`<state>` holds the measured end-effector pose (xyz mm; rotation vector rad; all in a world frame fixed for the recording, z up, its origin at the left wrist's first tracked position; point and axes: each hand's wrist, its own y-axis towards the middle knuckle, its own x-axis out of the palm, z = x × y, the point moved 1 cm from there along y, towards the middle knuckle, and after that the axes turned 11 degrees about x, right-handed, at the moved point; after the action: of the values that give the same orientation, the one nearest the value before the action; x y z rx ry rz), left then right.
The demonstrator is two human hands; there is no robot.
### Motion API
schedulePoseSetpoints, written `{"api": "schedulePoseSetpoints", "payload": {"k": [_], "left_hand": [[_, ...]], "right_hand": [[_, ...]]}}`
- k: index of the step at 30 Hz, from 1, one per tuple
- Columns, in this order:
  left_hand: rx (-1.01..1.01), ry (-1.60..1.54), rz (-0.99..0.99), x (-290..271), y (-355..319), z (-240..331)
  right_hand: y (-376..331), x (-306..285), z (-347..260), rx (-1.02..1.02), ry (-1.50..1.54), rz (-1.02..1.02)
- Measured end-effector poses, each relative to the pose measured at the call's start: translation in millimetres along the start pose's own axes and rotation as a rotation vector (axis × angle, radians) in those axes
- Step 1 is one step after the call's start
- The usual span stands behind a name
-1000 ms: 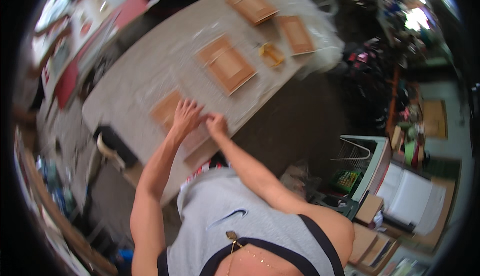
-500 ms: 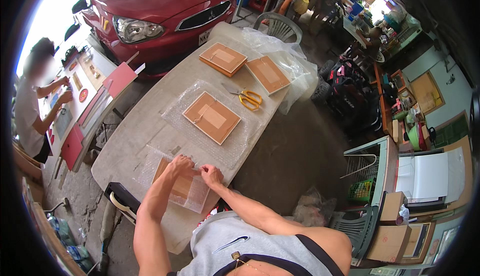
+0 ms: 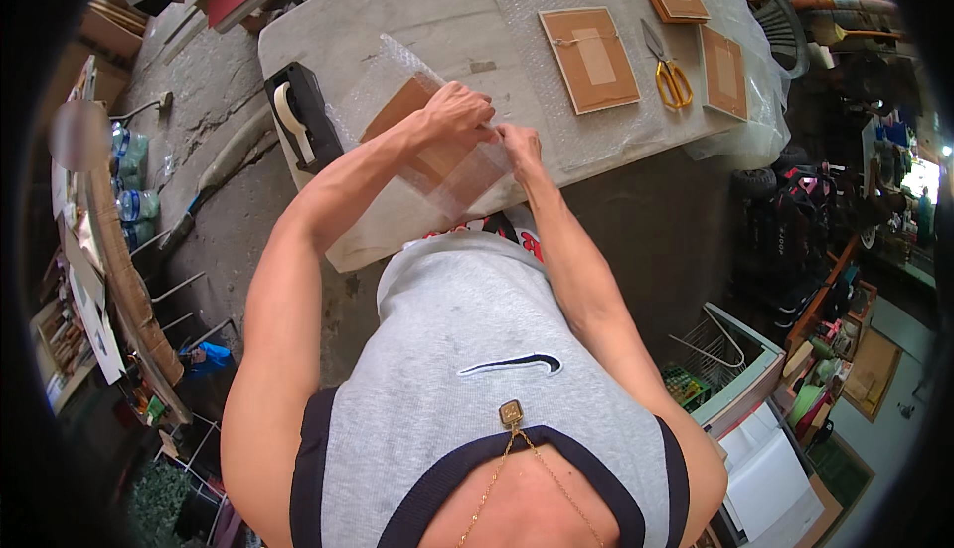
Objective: The person retrieves several small wooden picture frames from a nearby area and places them on a table covered with bubble wrap. Using scissors, the person cuts pieces of bubble wrap to size, wraps each frame individually, and secures the wrapping with tape. The wrapped frames are set aside on the table.
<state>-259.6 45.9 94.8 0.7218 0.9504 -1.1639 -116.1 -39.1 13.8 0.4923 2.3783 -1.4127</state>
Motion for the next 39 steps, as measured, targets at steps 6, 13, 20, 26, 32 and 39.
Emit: {"api": "schedulePoseSetpoints", "payload": {"k": [6,13,20,26,32,39], "left_hand": [[0.077,0.009,0.078,-15,-11,28],[0.05,-0.009,0.051,-32,-21,27],[-0.637,-0.476,0.47,-40,-56,-28],[-1.029,-1.462,1.02,28,-82,-50],[-1.124,-0.925,1.07,109,-93,-1],[-1.25,-0.347,0.705,136,-87,135]], "right_hand": [[10,-22,3,0.306,-0.048,-0.809],[20,-50,5,0.062,0.074,-0.85],[-23,-63,29,0.14,0.437,-0.704],[-29,-25,9,-0.259,0.487,-0.831],[4,-9,-8,-0.306,0.098,-0.224],[-22,-18,6,-1.32,-0.516,-0.078]]}}
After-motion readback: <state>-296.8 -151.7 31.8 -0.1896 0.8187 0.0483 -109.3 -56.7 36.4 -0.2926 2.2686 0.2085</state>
